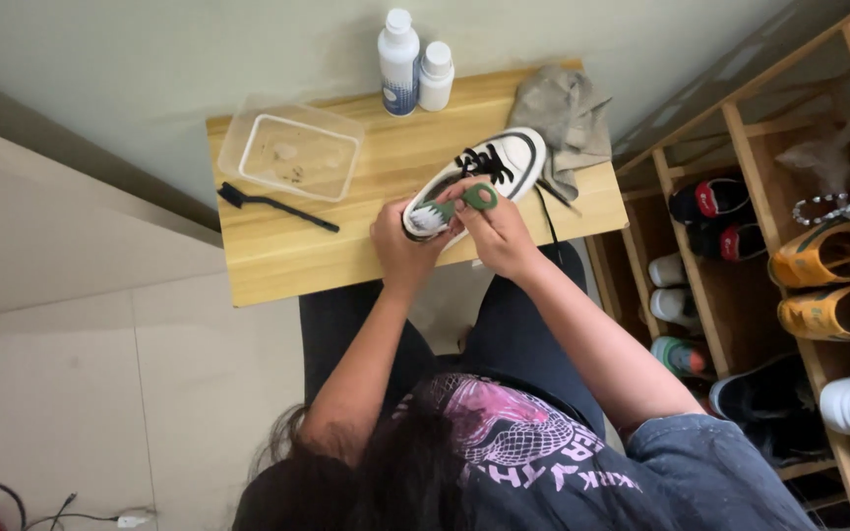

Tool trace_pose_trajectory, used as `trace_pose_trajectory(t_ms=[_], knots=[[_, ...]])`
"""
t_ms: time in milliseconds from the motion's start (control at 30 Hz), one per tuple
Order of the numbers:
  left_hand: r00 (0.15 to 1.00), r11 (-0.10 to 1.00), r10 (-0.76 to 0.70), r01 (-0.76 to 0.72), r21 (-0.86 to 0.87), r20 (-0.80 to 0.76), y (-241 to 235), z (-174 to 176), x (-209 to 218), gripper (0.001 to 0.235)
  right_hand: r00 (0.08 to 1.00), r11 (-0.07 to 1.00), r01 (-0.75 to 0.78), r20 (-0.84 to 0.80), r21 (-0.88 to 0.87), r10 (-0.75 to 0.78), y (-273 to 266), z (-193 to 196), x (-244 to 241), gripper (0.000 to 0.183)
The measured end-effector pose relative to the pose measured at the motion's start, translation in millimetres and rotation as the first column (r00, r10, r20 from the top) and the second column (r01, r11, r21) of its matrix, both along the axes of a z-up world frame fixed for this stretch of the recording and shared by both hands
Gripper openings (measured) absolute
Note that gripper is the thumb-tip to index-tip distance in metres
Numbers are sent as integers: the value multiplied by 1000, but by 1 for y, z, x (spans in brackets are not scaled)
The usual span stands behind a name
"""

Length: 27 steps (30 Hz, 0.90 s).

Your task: The person scrubs the exterior and interior of a white sneaker using a green brush. They hold the shoe on a wooden table and systematically clean the toe, sides, and inner lining.

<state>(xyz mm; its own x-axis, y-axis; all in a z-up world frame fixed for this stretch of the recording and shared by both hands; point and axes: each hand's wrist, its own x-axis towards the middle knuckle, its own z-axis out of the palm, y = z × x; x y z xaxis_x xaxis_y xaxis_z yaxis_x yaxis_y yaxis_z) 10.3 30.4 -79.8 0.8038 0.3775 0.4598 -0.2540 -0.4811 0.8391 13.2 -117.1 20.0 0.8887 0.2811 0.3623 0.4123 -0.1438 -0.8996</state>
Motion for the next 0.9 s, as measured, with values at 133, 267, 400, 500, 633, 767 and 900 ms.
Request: trace_pose_trajectory(t_ms=[133,267,400,500,633,767,900], knots=[[996,999,13,-16,30,87,3,7,-7,71,998,997,-65,-10,37,65,-9,12,-12,17],[970,976,-210,215,-35,121,17,44,-9,70,1000,990,5,-28,140,-1,-41,6,-12,14],[967,962,-242,249,-107,81,16,24,-9,71,973,967,127,-219,221,-78,-66,-11,-18,14],[990,983,-139,140,-120,22,11,-2,-3,91,938,974,218,-290,68,-189,-73,-13,-22,20],[996,981,-91,94,-170,22,4,0,-3,67,961,963,138,-203,-230,-186,-67,-12,-23,29],[999,984,-43,48,-173,33,17,-1,-6,49,949,886,-48,-297,-461,-103,-60,-7,-28,26],[999,980,39,-34,-198,23,31,4,-17,47,959,846,-31,-254,-532,-125,-60,-6,-28,27]])
